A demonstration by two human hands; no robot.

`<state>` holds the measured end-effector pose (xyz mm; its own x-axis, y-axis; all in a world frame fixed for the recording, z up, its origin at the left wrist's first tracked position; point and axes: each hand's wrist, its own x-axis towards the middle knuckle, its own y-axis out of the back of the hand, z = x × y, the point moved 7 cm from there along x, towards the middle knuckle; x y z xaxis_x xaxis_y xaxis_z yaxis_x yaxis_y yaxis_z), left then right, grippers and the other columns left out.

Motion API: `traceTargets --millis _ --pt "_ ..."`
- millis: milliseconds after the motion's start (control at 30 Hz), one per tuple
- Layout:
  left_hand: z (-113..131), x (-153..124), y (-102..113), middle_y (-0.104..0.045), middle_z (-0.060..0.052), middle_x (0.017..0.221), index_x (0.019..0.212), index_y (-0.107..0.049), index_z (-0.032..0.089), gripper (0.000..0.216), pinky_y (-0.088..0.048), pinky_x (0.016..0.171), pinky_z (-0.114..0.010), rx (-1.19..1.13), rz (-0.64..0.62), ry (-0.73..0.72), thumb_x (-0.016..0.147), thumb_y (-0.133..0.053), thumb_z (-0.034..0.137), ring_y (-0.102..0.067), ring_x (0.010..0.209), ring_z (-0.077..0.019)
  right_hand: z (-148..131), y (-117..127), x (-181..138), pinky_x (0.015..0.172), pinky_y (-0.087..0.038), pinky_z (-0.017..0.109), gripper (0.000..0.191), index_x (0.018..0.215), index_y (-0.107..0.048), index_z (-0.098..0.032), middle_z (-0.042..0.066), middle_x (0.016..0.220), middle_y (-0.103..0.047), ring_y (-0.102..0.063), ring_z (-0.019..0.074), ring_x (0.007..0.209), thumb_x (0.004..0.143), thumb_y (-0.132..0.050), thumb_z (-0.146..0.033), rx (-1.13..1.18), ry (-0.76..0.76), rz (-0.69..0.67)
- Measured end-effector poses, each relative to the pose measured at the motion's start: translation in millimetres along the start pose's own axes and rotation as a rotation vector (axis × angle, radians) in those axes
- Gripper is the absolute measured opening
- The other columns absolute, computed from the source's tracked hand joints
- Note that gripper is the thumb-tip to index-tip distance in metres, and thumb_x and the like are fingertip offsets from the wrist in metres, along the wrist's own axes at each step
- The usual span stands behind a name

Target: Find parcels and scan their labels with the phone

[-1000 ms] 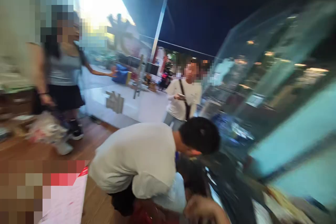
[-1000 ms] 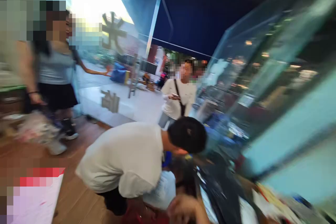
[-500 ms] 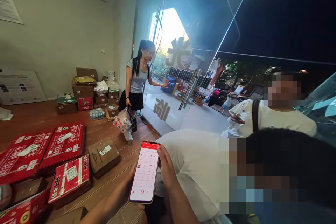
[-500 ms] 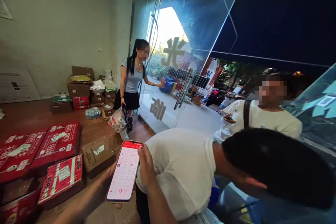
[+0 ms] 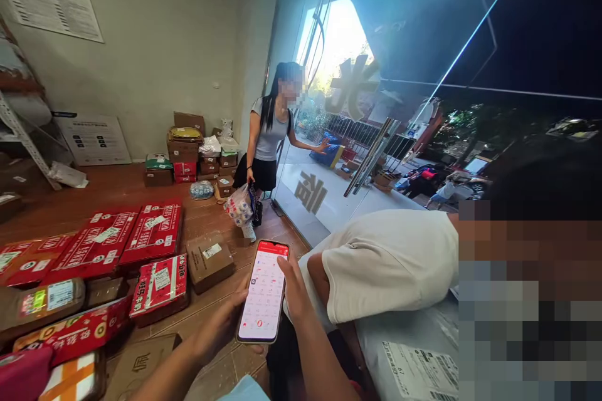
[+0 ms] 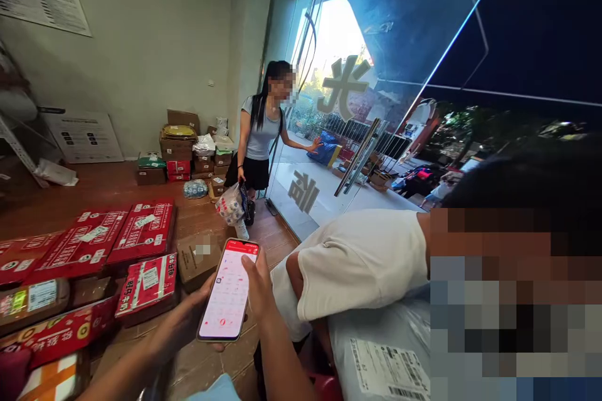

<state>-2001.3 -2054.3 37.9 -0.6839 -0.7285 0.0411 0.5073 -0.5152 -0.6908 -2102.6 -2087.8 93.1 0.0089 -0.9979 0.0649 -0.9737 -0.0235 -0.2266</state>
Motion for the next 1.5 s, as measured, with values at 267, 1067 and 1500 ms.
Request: traceTargets --millis 267,1067,1500 --pt "23.3 3.0 -0.5 -0.05 -0.012 0.137 0.151 -0.009 0.027 0.093 -0.051 0.048 -0.03 0.078 0.149 -0.035 0.07 -0.055 0.037 -0.06 0.102 -0.0339 16.3 -9.4 -19.0 0.083 -0.049 0.039 0.041 0.112 -0.053 -0.02 0.008 0.105 -0.068 -0.061 0.0241 0.092 0.075 -0.058 -0.037 -0.004 -0.076 -0.131" --pt "27.7 -11.4 31.3 -0.043 -0.009 0.145 0.15 -0.011 0.034 0.083 -0.053 0.054 -0.029 0.145 0.306 -0.033 0.081 -0.057 0.04 -0.057 0.106 -0.0331 38.9 -26.5 -5.0 0.072 -0.053 0.035 0.056 0.107 -0.054 -0.02 0.008 0.097 -0.071 -0.067 0.0233 0.083 0.071 -0.067 -0.061 0.023 -0.086 -0.077" --pt "28.7 -16.8 29.8 -0.047 -0.006 0.141 0.146 -0.012 0.045 0.073 -0.055 0.058 -0.033 0.029 0.091 -0.017 0.084 -0.05 0.039 -0.062 0.096 -0.0298 66.0 9.1 1.3 0.087 -0.048 0.034 0.062 0.089 -0.069 -0.021 0.007 0.099 -0.071 -0.058 0.0268 0.104 0.059 -0.065 -0.076 -0.066 -0.114 0.426"
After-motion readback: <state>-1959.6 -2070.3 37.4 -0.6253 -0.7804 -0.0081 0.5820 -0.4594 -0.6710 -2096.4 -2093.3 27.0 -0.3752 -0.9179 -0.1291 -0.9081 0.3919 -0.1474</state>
